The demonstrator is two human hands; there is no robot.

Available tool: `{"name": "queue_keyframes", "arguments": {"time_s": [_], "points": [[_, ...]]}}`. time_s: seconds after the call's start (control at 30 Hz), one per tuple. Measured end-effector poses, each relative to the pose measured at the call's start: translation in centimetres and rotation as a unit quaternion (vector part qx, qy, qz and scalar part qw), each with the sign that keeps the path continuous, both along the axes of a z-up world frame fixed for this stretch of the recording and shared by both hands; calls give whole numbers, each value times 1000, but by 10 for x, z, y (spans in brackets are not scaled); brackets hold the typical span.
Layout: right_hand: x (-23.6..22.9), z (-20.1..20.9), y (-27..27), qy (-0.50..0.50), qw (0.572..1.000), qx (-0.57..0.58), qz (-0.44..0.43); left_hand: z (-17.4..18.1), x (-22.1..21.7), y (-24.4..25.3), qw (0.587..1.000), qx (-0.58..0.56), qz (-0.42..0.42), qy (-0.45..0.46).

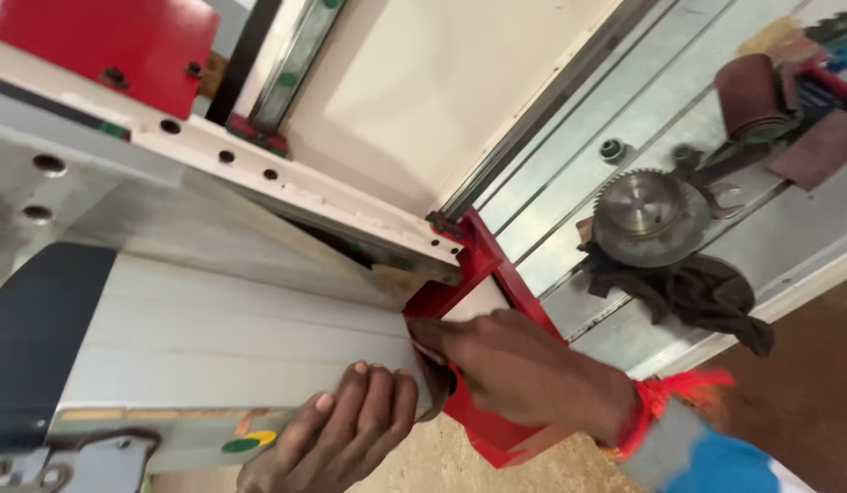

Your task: The person performs maintenance on a large industrial machine by adjusting sliding components, turning knobs, and handling small metal parts by hand.

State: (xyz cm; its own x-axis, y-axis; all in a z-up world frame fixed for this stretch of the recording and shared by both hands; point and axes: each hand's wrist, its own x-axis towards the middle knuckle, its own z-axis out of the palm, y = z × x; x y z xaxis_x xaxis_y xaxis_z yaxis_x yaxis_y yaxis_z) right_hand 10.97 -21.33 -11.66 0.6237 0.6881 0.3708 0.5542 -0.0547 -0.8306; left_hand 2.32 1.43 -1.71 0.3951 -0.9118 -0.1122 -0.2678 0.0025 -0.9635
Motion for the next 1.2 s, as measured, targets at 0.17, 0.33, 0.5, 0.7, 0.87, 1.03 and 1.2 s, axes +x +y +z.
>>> {"name": "queue_keyframes", "arguments": {"time_s": [0.17, 0.33, 0.5, 0.7, 0.87, 1.03, 1.2], "points": [[5, -9, 2, 22, 1000, -4, 2, -6, -7, -4, 998, -52, 26, 28], [8, -9, 7, 21, 999, 21, 11, -4, -10, 1, 999, -26, 35, 22], [2, -8, -4, 5, 999, 33, -7, -5, 3, -7, 999, -47, 3, 12], [6, -12, 1, -9, 999, 37, 31, -8, -9, -4, 997, -46, 60, 20], [0, -12, 2, 17, 999, 50, 5, -8, -15, 1, 997, -27, 63, 29], [-4, -3, -15, 38, 999, 34, 16, -10, 4, -9, 998, -46, 30, 14], [7, -10, 6, -7, 1000, 29, -8, -7, -21, -2, 997, -23, 63, 46]]}}
